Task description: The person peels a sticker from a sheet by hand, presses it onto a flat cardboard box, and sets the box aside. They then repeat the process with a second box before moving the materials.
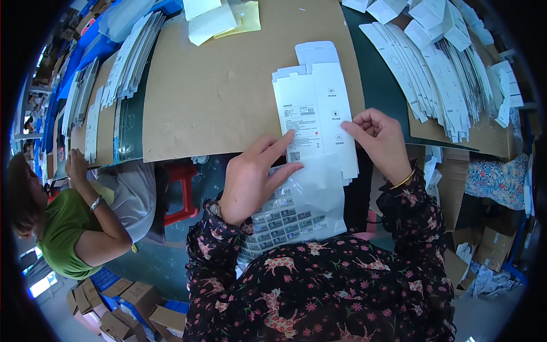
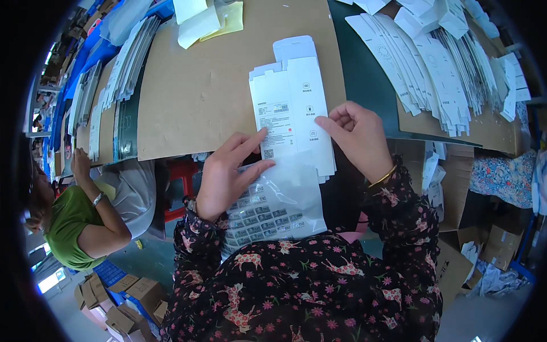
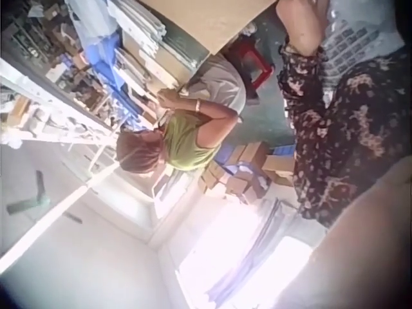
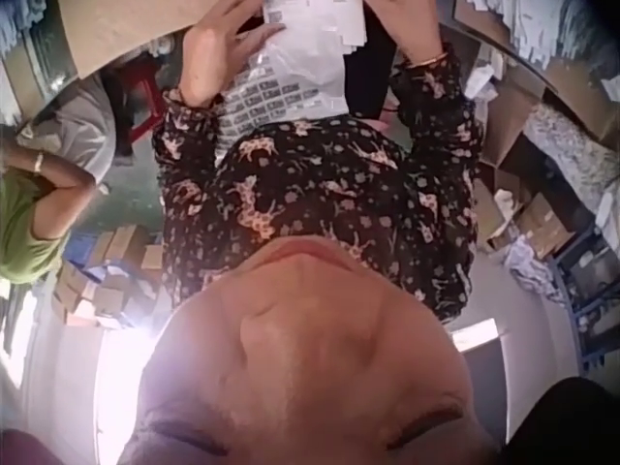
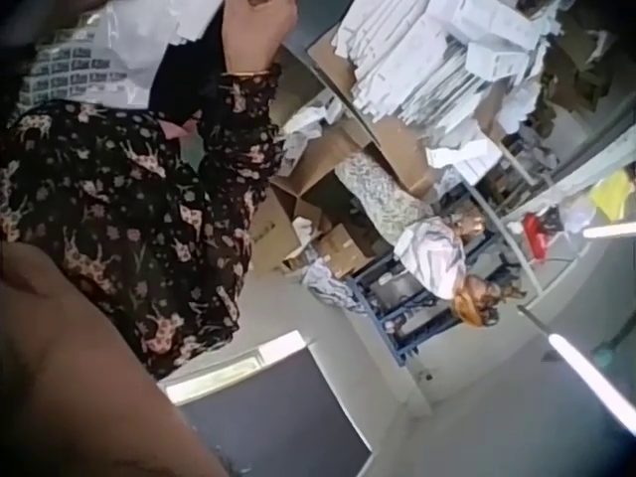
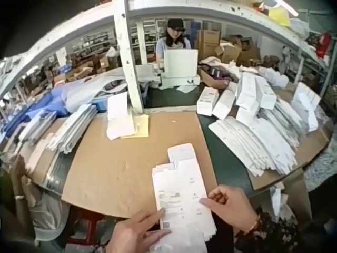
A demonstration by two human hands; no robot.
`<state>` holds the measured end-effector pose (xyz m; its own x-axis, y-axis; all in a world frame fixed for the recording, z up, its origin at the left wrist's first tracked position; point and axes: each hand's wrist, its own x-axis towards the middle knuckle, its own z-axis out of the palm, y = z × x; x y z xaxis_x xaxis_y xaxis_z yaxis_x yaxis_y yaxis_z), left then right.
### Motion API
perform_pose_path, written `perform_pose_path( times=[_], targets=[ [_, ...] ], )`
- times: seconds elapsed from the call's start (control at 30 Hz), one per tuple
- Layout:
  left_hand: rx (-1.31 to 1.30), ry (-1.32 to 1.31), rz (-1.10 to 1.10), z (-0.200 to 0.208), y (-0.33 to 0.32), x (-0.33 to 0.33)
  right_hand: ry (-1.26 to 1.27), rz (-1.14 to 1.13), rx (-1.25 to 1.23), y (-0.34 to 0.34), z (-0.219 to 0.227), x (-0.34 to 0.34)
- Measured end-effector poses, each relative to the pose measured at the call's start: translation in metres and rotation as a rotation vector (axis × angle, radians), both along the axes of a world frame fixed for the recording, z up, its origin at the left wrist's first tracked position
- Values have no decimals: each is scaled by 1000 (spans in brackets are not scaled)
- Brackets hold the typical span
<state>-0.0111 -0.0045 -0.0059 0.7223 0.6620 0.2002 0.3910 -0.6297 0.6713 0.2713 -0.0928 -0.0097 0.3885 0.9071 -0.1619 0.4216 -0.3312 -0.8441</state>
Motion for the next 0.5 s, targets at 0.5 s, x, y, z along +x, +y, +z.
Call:
perform_pose_path(
  times=[0.5],
  targets=[
    [133,0,13,-4,-9,-3,253,-57,69,-4,20,-10]
  ],
)
